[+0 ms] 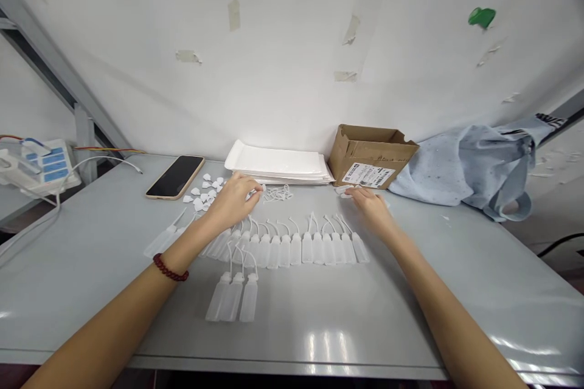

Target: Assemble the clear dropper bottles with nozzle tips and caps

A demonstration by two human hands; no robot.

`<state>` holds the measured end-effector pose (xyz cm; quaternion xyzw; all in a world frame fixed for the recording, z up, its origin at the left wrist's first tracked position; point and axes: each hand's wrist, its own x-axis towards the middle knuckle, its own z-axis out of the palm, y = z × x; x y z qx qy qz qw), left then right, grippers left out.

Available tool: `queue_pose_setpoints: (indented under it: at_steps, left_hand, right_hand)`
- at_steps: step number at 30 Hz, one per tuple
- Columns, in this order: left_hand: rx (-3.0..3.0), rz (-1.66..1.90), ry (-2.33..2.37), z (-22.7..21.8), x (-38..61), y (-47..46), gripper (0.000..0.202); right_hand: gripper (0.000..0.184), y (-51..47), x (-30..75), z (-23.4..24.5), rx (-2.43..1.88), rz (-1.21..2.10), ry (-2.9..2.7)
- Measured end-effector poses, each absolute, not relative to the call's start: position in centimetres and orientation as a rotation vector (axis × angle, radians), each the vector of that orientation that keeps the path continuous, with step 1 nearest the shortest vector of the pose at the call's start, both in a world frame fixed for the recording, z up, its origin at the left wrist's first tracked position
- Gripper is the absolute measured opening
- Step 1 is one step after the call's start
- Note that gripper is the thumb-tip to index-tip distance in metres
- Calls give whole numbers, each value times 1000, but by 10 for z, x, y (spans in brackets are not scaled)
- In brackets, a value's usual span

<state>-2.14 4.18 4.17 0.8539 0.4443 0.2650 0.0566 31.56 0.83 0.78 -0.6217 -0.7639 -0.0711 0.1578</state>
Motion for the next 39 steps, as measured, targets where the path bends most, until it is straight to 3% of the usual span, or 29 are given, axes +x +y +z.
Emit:
queue_pose_setpoints:
  at_steps: [11,21,30,39]
  left_hand:
    - [2369,1056,1333,51,-8,26,14]
    - [2343,1157,1232,53,-2,15,15]
    - [2324,1097,1113,58,9,-1,13]
    - [2368,1061,955,53,18,-10,12]
  right_hand:
    - [45,18,315,0,-1756,-323,-2192]
    - [39,19,319,0,-1691,-332,-2182]
    - [28,-13,279,25,-1377,-337,-2052]
    - [39,-43,229,25,-1023,-225,-2238]
